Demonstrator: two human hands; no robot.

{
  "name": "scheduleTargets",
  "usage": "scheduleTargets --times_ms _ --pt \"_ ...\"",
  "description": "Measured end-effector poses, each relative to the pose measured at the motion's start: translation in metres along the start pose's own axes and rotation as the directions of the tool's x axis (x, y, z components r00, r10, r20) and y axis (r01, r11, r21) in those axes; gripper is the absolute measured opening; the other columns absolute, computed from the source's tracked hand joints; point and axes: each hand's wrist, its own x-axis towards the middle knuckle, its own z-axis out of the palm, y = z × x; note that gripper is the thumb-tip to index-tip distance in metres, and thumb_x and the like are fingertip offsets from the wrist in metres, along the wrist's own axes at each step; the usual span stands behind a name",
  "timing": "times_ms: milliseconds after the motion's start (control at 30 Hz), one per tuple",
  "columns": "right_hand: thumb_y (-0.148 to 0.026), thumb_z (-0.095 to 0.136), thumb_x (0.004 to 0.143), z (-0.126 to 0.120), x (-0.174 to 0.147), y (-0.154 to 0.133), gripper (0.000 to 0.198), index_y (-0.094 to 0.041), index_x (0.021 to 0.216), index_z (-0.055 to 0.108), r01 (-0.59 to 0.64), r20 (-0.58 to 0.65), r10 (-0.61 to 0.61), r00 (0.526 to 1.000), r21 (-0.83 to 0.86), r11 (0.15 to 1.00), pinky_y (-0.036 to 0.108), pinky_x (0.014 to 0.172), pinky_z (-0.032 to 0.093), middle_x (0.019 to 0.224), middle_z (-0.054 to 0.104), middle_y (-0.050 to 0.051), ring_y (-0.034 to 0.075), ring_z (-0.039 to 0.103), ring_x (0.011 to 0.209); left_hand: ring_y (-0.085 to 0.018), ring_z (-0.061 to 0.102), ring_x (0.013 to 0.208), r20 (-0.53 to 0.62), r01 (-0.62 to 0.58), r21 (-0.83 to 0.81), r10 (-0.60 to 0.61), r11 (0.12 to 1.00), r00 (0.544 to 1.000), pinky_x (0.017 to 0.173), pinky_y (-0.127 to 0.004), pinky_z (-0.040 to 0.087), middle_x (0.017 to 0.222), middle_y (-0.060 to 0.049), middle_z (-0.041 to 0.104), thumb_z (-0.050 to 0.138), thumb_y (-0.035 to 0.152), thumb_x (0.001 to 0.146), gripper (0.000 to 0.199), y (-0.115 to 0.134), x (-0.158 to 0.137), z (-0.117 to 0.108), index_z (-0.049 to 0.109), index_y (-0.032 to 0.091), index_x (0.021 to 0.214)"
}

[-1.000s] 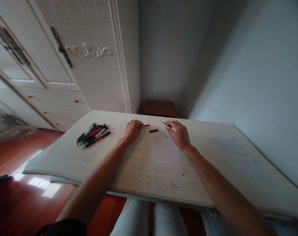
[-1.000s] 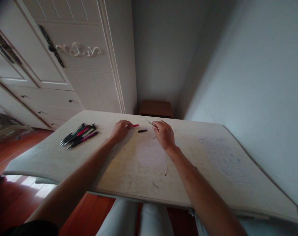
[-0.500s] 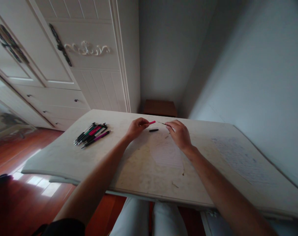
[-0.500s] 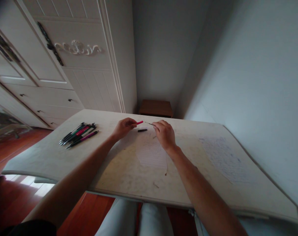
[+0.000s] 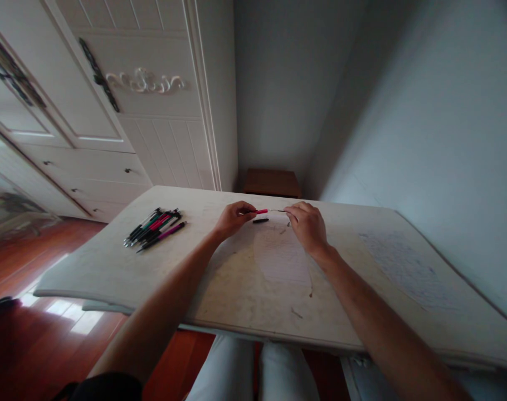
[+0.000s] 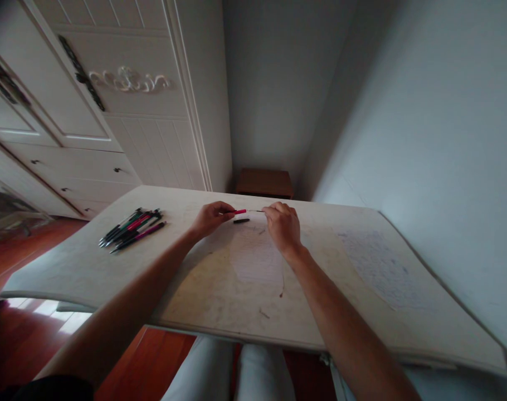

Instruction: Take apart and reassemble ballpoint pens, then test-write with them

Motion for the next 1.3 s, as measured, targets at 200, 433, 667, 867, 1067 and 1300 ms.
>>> scheduleTargets --times_ms 200,433,667,867,1067,1300 --pt "-0.009 0.055 0.089 0.002 0.0 -0.002 0.025 -0.022 0.094 0.076 0.039 0.006 -0.039 0.999 0.023 0.999 0.036 0.08 0.043 0.09 0.069 0.007 0.022 0.06 0.089 -0.013 0.064 0.074 0.026 0.005 0.029 -0.006 1.0 1.0 0.07 -0.025 0.052 0.085 -0.005 0.072 0.07 0.025 0.077 0.014 0.005 -0.001 0.001 0.071 0.014 0.085" --pt "-0.008 0.055 0.089 0.002 0.0 -0.001 0.027 -0.024 0.092 0.077 0.102 0.034 -0.102 0.994 0.012 0.995 0.035 0.079 0.042 0.088 0.069 0.005 0.021 0.06 0.086 -0.012 0.062 0.068 0.072 0.021 0.083 -0.027 0.996 0.997 0.064 -0.023 0.049 0.08 -0.003 0.073 0.071 0.027 0.076 0.014 0.015 -0.006 0.003 0.074 0.016 0.084" --pt "-0.009 0.061 0.087 0.004 -0.001 -0.012 0.026 -0.022 0.106 0.072 0.16 0.114 -0.162 0.98 0.024 0.987 0.033 0.078 0.043 0.09 0.073 0.006 0.021 0.063 0.085 -0.013 0.062 0.068 0.141 -0.012 0.076 0.001 0.997 0.99 0.064 -0.023 0.048 0.079 -0.004 0.073 0.071 0.029 0.076 0.016 0.009 -0.009 0.012 0.074 0.016 0.084" --pt "-0.011 0.067 0.084 0.002 0.0 -0.013 0.028 -0.018 0.11 0.07 0.139 0.123 -0.142 0.982 0.034 0.99 0.034 0.081 0.044 0.091 0.075 0.007 0.022 0.068 0.085 -0.012 0.059 0.065 0.134 -0.014 0.097 0.001 0.995 0.991 0.06 -0.022 0.045 0.077 -0.004 0.073 0.07 0.03 0.076 0.017 0.008 -0.009 0.012 0.075 0.015 0.084" --pt "-0.011 0.066 0.084 0.003 0.0 -0.011 0.024 -0.022 0.104 0.073 0.106 0.107 -0.114 0.988 0.074 0.992 0.036 0.081 0.046 0.089 0.077 0.005 0.022 0.07 0.084 -0.014 0.061 0.068 0.125 -0.008 0.119 -0.007 0.993 0.992 0.064 -0.024 0.047 0.081 -0.004 0.074 0.069 0.032 0.076 0.019 0.009 -0.009 0.012 0.076 0.016 0.085" --pt "-0.011 0.068 0.08 0.004 0.0 -0.009 0.025 -0.026 0.099 0.075 0.017 0.117 -0.04 0.992 0.194 0.981 0.036 0.082 0.051 0.087 0.077 0.001 0.022 0.072 0.086 -0.014 0.061 0.069 0.131 -0.032 0.157 0.011 0.987 0.991 0.065 -0.024 0.047 0.081 -0.003 0.074 0.067 0.028 0.077 0.016 0.015 -0.012 0.013 0.075 0.017 0.085"
